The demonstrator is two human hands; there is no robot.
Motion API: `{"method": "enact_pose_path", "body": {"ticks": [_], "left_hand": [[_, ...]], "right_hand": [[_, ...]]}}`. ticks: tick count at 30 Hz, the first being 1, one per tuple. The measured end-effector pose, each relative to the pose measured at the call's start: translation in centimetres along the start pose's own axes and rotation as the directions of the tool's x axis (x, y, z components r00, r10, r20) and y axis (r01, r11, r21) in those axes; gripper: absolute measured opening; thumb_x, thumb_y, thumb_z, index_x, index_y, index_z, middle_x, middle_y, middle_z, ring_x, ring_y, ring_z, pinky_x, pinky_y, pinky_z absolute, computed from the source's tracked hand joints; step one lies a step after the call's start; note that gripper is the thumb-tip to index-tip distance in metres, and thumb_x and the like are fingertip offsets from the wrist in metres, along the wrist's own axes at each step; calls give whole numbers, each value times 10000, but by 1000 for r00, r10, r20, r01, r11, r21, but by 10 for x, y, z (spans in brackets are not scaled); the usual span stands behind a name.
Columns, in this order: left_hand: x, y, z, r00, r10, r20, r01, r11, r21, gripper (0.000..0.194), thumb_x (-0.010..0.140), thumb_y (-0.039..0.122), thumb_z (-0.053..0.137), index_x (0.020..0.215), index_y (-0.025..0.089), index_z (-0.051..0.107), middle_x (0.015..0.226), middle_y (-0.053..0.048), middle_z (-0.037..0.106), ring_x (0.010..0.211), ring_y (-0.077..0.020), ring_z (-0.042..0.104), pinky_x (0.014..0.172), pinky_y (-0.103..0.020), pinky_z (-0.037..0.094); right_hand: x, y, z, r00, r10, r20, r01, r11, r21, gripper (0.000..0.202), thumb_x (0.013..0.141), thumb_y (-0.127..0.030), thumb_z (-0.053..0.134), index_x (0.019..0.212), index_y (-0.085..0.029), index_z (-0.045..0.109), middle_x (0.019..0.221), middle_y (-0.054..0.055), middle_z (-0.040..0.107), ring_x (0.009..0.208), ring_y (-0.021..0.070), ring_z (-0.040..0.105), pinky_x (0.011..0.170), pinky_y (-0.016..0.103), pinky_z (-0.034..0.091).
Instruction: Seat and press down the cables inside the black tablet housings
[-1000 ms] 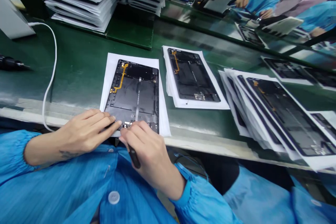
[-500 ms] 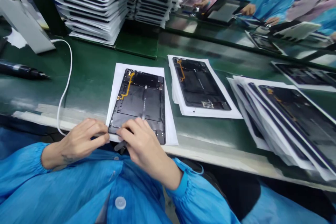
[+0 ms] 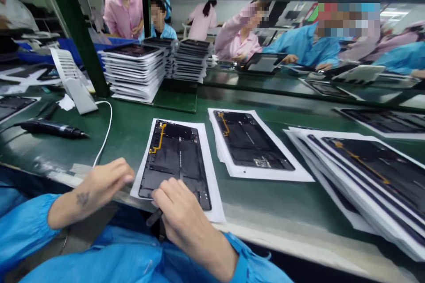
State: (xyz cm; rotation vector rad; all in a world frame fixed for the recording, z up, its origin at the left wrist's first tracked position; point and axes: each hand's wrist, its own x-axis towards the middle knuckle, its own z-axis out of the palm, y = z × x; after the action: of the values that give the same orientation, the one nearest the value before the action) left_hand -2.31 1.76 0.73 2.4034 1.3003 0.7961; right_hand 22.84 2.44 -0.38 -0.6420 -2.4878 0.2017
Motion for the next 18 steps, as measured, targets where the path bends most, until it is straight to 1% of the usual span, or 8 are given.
{"method": "enact_pose_path", "body": {"ticks": [1,2,4,5,7,10,15,18], "left_hand": [[7,-2,-6,983,-161,87,171,978,-119,447,1066,475,318,897,174,603,754,-33,647,588,-132,603,562,-246,461],[15,-2,-11,937,-286,201,329,915,-234,539,1054,557,259,942,164,610,733,-39,659,551,-137,616,534,-247,474],[30,-3,-16,859,-361,363,487,795,-362,661,1029,630,151,1039,144,599,759,-64,700,559,-162,662,521,-260,512],[37,-4,-17,868,-346,358,470,804,-364,661,1028,622,141,1055,138,590,799,-78,716,608,-174,686,541,-267,531],[52,-8,-20,930,-283,234,340,905,-257,546,1034,549,223,1042,142,587,896,-87,727,734,-183,703,618,-272,550],[77,-17,-40,980,-183,75,187,981,-43,355,1001,407,353,954,160,604,912,-71,701,813,-190,663,711,-284,524],[148,-31,-113,1000,-6,-15,8,984,176,160,902,242,527,966,188,663,846,-46,658,833,-207,611,837,-316,450],[202,-45,-160,989,47,-138,-4,955,296,213,878,197,566,1035,191,709,913,-43,689,929,-226,627,901,-319,435]], "right_hand": [[5,-3,1,999,21,-49,-20,1000,19,247,921,20,370,927,-189,500,853,48,553,790,188,455,685,306,352],[11,-5,3,994,40,-98,-37,999,32,232,924,12,388,928,-193,495,857,48,554,803,190,464,694,304,365],[23,-10,10,981,61,-183,-58,998,21,223,928,5,398,914,-198,490,856,49,556,807,195,472,698,306,382],[30,-12,14,975,65,-212,-66,998,3,227,928,6,393,904,-198,491,854,51,559,801,197,474,696,309,389],[39,-16,22,965,70,-252,-78,997,-23,234,927,7,384,909,-195,500,863,56,574,793,201,481,700,318,409],[42,-18,27,957,80,-279,-75,997,30,230,943,-17,398,1019,-192,528,939,64,615,824,207,517,722,329,446],[19,-1,21,953,90,-290,-68,994,83,239,978,-92,441,1170,-207,524,983,64,648,841,200,578,751,319,497],[1,13,26,962,122,-242,-111,992,58,242,994,-130,442,1200,-222,529,981,59,658,854,194,615,778,310,510]]}}
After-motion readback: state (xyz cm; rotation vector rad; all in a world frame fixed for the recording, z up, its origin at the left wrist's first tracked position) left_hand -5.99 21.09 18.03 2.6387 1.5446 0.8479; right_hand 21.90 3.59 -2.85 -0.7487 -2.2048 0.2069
